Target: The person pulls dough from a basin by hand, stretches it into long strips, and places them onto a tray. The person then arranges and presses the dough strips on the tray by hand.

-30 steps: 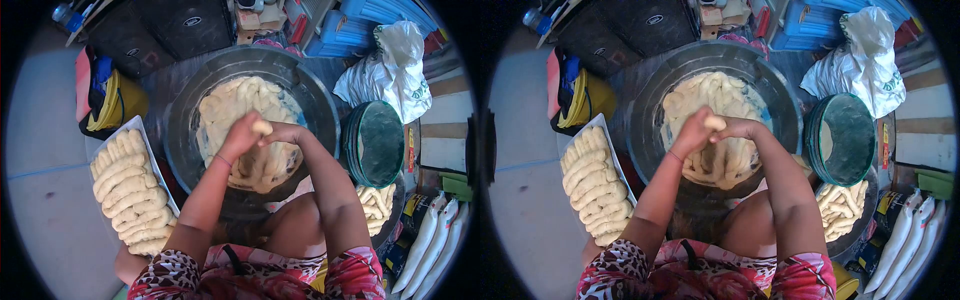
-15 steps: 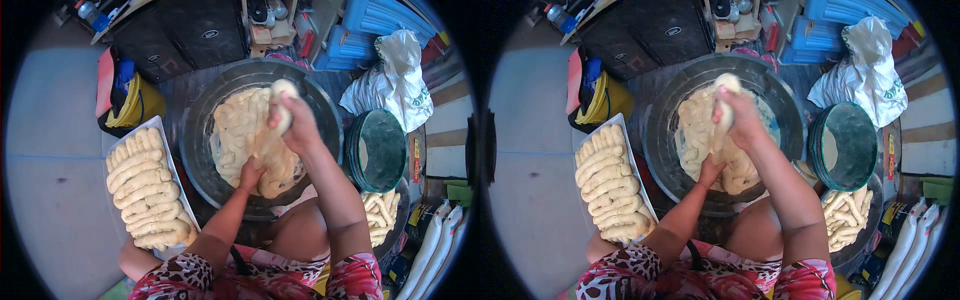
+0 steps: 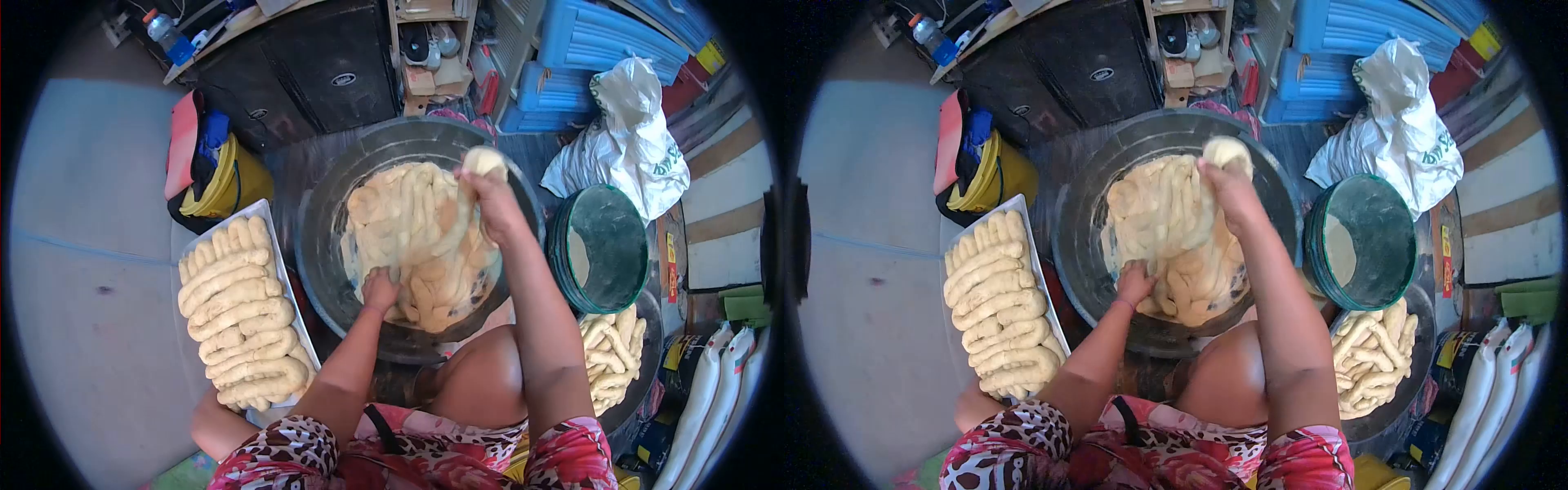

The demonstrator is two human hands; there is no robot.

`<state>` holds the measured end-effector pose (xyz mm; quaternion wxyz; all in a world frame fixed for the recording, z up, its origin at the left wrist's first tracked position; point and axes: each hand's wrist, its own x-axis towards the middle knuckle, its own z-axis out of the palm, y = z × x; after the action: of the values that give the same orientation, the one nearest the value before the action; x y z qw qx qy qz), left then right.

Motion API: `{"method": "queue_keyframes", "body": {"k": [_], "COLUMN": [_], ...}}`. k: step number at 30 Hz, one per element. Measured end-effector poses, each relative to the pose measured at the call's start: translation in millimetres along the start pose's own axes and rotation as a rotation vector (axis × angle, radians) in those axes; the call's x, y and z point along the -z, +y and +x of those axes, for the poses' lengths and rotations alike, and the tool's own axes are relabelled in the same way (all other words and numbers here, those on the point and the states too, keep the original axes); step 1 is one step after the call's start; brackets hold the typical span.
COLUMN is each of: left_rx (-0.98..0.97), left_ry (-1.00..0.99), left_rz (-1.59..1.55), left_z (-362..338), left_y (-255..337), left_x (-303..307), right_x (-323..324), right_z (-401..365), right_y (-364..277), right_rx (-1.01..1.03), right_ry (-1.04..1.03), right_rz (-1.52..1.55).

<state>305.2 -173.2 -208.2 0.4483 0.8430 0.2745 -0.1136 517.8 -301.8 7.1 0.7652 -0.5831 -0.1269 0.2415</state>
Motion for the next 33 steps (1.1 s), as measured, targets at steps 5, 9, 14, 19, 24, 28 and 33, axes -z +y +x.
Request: {"method": "queue_keyframes", "body": {"k": [5, 9, 14, 19, 24, 28, 33], "left_rx": [0.054, 0.226, 0.044, -0.175, -0.370, -0.226, -0.231], "left_ry": [-0.190, 0.086, -0.071, 0.028, -0.296, -0.261, -0.338], "left_rz": [-0.206, -1.049, -1.701, -1.288, -0.269, -0.602, -0.621], "left_z": [-11.7, -53.7, -85.8, -135.2, -164.2, -192.3, -210.7], "left_y": [-55.2, 24.5, 131.7, 165.9, 103.8, 57.0, 38.2], "left_x": [-14.0, 44.4, 136.1, 184.3, 156.5, 110.4, 106.4], "right_x": [7.1, -28.4, -75.5, -92.4, -97.5, -107.0, -123.0], "right_z": [-3.6, -20.6, -75.6, -122.7, -130.2, -128.6, -123.3], "right_y": [30.0, 5.6, -16.2, -52.3, -77.5, -92.0, -117.8], "right_rx": [-0.615, -0.409, -0.041, -0.230, -0.168, 0.004, 0.137], "right_ry": [-0.192, -0.462, -1.137, -0.987, -0.766, -0.547, -0.451], "right_rz": [-0.675, -0.617, -0.643, -0.384, -0.107, 0.208, 0.330]}}
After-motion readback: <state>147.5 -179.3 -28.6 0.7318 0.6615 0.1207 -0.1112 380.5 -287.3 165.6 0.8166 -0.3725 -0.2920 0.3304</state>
